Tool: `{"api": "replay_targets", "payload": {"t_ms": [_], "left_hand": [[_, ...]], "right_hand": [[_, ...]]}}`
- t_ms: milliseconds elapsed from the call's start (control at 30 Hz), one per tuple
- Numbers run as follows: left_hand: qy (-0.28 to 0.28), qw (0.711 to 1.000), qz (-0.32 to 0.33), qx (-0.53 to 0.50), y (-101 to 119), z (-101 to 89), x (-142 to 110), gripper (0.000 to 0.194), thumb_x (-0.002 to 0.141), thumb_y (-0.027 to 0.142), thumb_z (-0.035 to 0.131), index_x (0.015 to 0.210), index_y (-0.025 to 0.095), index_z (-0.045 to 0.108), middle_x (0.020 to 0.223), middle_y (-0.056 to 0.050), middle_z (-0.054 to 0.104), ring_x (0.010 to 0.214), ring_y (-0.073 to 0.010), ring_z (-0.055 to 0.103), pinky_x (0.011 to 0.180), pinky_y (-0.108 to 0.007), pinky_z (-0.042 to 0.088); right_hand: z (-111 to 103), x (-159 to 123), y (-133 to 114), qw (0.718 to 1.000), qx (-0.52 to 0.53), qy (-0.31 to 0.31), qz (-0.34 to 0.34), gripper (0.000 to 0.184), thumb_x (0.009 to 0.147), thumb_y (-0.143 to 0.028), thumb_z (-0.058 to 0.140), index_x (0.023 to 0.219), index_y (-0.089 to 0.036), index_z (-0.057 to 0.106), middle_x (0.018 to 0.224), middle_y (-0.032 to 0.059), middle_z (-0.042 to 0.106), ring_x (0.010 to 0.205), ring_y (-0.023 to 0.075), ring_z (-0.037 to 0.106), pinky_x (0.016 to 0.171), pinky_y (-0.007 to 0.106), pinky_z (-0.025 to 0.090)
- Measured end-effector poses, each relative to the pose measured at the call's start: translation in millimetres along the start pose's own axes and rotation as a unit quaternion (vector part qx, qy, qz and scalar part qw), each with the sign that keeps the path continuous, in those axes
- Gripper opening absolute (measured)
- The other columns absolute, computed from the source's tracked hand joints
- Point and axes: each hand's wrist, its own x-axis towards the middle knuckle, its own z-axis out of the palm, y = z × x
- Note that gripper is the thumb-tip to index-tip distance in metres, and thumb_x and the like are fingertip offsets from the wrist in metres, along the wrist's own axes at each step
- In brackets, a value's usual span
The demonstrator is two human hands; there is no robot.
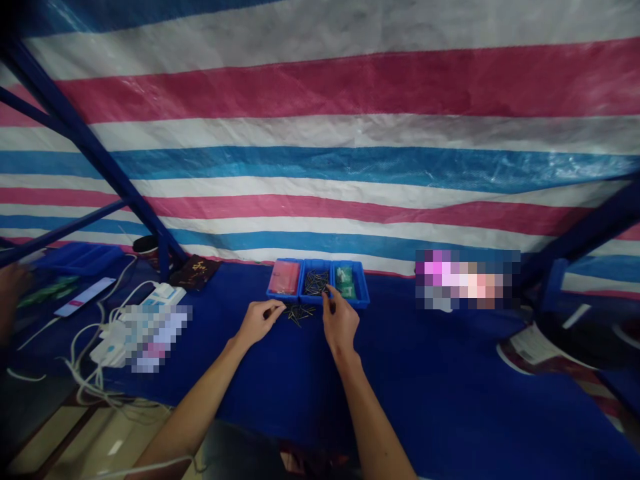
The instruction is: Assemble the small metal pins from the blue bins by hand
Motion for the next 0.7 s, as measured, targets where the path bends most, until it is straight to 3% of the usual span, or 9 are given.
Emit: {"api": "replay_targets", "payload": {"t_ms": [67, 133, 267, 433, 700], "left_hand": [[-0.012, 1.0, 0.001, 0.013, -0.9, 0.2, 0.3, 0.029, 0.096, 0.038, 0.055, 0.097, 0.018, 0.077, 0.062, 0.0, 0.064, 0.055, -0.0116, 0.053, 0.062, -0.022, 0.04], [-0.032, 0.999, -0.001, 0.027, -0.6, 0.9, 0.2, 0.024, 0.095, 0.034, 0.058, 0.1, 0.021, 0.077, 0.065, 0.0, 0.066, 0.056, -0.0111, 0.055, 0.063, -0.022, 0.041], [-0.086, 0.994, -0.001, 0.069, 0.9, 1.3, -0.4, 0.018, 0.091, 0.032, 0.065, 0.1, 0.024, 0.078, 0.061, 0.003, 0.065, 0.053, -0.0099, 0.054, 0.062, -0.021, 0.038], [-0.118, 0.988, 0.001, 0.102, 1.3, 0.8, -0.7, 0.019, 0.089, 0.033, 0.067, 0.103, 0.027, 0.078, 0.061, 0.004, 0.064, 0.054, -0.0099, 0.055, 0.059, -0.021, 0.033], [-0.136, 0.984, 0.004, 0.118, 3.7, 1.8, -0.2, 0.015, 0.092, 0.032, 0.065, 0.097, 0.027, 0.078, 0.063, 0.005, 0.064, 0.055, -0.0085, 0.054, 0.061, -0.021, 0.033]], "right_hand": [[0.1, -5.4, 2.9, 0.999, 0.016, -0.036, -0.028, 0.031, 0.099, -0.04, 0.05, 0.109, -0.02, 0.071, 0.078, 0.0053, 0.071, 0.063, 0.0188, 0.064, 0.064, 0.029, 0.045], [-0.3, -12.5, 3.3, 0.991, 0.04, -0.109, -0.065, 0.027, 0.099, -0.038, 0.051, 0.1, -0.021, 0.072, 0.081, 0.0046, 0.07, 0.066, 0.0173, 0.063, 0.066, 0.028, 0.045], [1.2, -22.5, 0.2, 0.963, 0.013, -0.242, -0.117, 0.02, 0.097, -0.034, 0.056, 0.087, -0.023, 0.069, 0.074, 0.0005, 0.065, 0.062, 0.0149, 0.058, 0.06, 0.026, 0.039], [3.0, -24.1, -1.5, 0.95, -0.029, -0.287, -0.12, 0.015, 0.091, -0.033, 0.064, 0.079, -0.024, 0.067, 0.072, -0.0021, 0.063, 0.062, 0.0141, 0.057, 0.057, 0.026, 0.033], [3.2, -24.7, -3.9, 0.942, -0.049, -0.31, -0.121, 0.009, 0.091, -0.028, 0.064, 0.084, -0.024, 0.066, 0.078, -0.002, 0.066, 0.071, 0.0144, 0.061, 0.062, 0.026, 0.035]]}}
